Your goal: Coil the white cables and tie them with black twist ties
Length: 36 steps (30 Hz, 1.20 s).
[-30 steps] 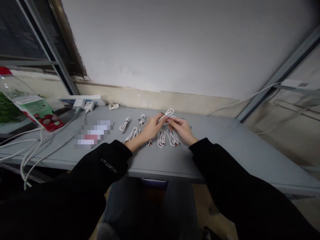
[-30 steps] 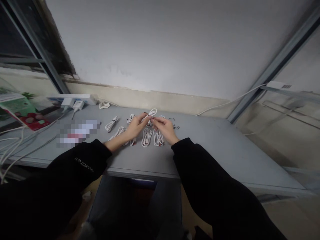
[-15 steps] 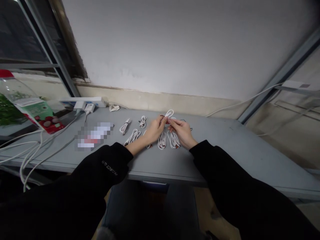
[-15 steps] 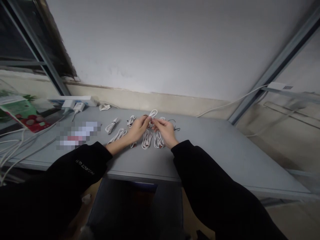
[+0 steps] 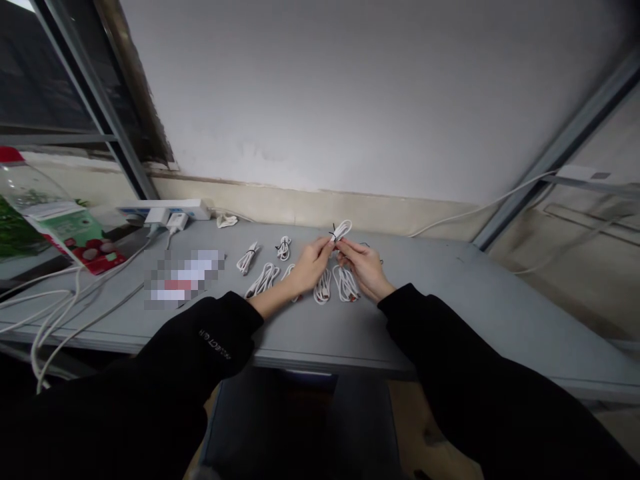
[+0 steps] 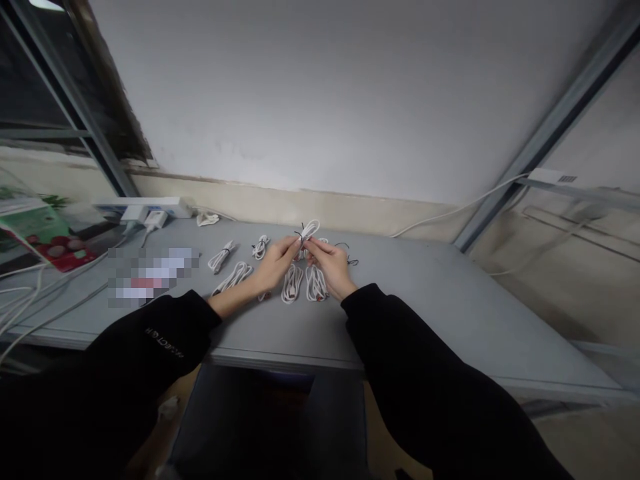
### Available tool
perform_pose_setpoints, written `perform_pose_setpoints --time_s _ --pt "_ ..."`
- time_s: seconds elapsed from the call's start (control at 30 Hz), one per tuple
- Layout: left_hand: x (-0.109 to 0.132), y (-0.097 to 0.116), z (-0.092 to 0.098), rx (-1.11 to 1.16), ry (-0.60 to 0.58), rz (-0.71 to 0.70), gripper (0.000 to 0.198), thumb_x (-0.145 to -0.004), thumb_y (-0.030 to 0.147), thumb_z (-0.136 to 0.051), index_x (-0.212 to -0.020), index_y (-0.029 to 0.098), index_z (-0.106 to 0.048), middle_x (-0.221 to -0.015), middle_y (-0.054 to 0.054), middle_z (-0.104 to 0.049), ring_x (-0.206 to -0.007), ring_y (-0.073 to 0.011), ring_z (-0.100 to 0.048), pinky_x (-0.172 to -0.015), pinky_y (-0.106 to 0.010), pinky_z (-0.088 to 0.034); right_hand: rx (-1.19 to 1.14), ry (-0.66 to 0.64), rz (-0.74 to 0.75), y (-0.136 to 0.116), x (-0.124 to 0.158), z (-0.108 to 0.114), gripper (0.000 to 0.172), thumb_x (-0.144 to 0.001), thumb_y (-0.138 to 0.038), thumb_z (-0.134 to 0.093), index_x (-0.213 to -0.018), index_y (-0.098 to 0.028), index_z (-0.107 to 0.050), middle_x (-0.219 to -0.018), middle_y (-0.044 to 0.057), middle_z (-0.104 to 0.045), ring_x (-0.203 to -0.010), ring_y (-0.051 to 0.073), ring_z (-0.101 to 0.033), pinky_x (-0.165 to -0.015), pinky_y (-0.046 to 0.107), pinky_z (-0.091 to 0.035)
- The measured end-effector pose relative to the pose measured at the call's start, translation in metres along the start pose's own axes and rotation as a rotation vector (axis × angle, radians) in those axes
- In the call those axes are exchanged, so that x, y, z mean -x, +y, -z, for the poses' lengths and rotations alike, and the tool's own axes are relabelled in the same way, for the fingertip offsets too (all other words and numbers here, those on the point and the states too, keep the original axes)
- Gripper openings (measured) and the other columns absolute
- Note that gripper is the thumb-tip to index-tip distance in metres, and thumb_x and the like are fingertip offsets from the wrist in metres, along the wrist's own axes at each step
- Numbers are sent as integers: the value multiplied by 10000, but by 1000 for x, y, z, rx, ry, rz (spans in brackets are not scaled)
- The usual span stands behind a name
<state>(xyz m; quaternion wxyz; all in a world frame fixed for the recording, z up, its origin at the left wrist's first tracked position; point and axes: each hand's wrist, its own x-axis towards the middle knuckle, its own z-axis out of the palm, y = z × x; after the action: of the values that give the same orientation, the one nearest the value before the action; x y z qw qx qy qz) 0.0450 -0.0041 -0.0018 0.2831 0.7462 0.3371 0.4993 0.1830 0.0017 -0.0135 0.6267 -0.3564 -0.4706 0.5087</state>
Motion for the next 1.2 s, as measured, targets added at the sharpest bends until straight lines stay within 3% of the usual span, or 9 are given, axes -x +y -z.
perform_pose_setpoints --time_s 0.17,0.33,0.53,0.67,0.8,1.0,1.2 --pt "-1 0 -2 -2 -7 12 287 -960 260 -394 -736 174 -552 -770 -37 -572 -842 -184 -540 -849 -323 -423 124 21 127 2 2 -1 335 -599 -445 -808 -795 -175 -769 -622 5 -596 -568 115 -479 -522 281 -398" --pt "-1 2 -4 -21 -41 47 283 -965 188 -378 -793 177 -603 -892 -45 -614 -946 -177 -538 -927 -336 -414 204 28 177 -1 3 1 324 -636 -445 -783 -841 -194 -767 -636 -5 -583 -554 114 -459 -517 282 -396" --pt "0 -2 -4 -85 -32 6 255 -941 179 -466 -775 159 -659 -821 -49 -607 -887 -176 -547 -861 -338 -448 247 40 209 -2 1 2 302 -654 -426 -773 -832 -183 -756 -716 21 -649 -646 142 -540 -581 288 -434" --pt "2 -5 -2 -121 63 -34 151 -892 204 -583 -895 149 -724 -846 -64 -652 -847 -172 -589 -808 -340 -473 223 31 187 -3 5 -1 279 -672 -436 -764 -787 -183 -743 -747 26 -671 -703 152 -572 -645 297 -465" --pt "3 -6 -1 -185 89 -71 101 -845 194 -657 -884 149 -738 -852 -69 -675 -813 -162 -611 -798 -346 -496 183 2 169 1 6 -2 281 -704 -457 -740 -735 -179 -718 -708 20 -652 -685 143 -570 -660 295 -465" --pt "4 -3 -2 -272 -29 -185 194 -930 232 -524 -994 160 -692 -975 -80 -654 -911 -168 -614 -804 -337 -518 56 -4 91 8 -3 3 371 -657 -522 -755 -787 -179 -702 -811 37 -695 -770 158 -621 -734 300 -481" --pt "1 -1 8 -583 10 -338 164 -940 226 -464 -1033 163 -584 -1039 -93 -610 -951 -192 -587 -839 -354 -482 71 -132 -7 4 -3 5 379 -657 -534 -757 -754 -181 -660 -655 -8 -617 -603 119 -543 -608 273 -428"
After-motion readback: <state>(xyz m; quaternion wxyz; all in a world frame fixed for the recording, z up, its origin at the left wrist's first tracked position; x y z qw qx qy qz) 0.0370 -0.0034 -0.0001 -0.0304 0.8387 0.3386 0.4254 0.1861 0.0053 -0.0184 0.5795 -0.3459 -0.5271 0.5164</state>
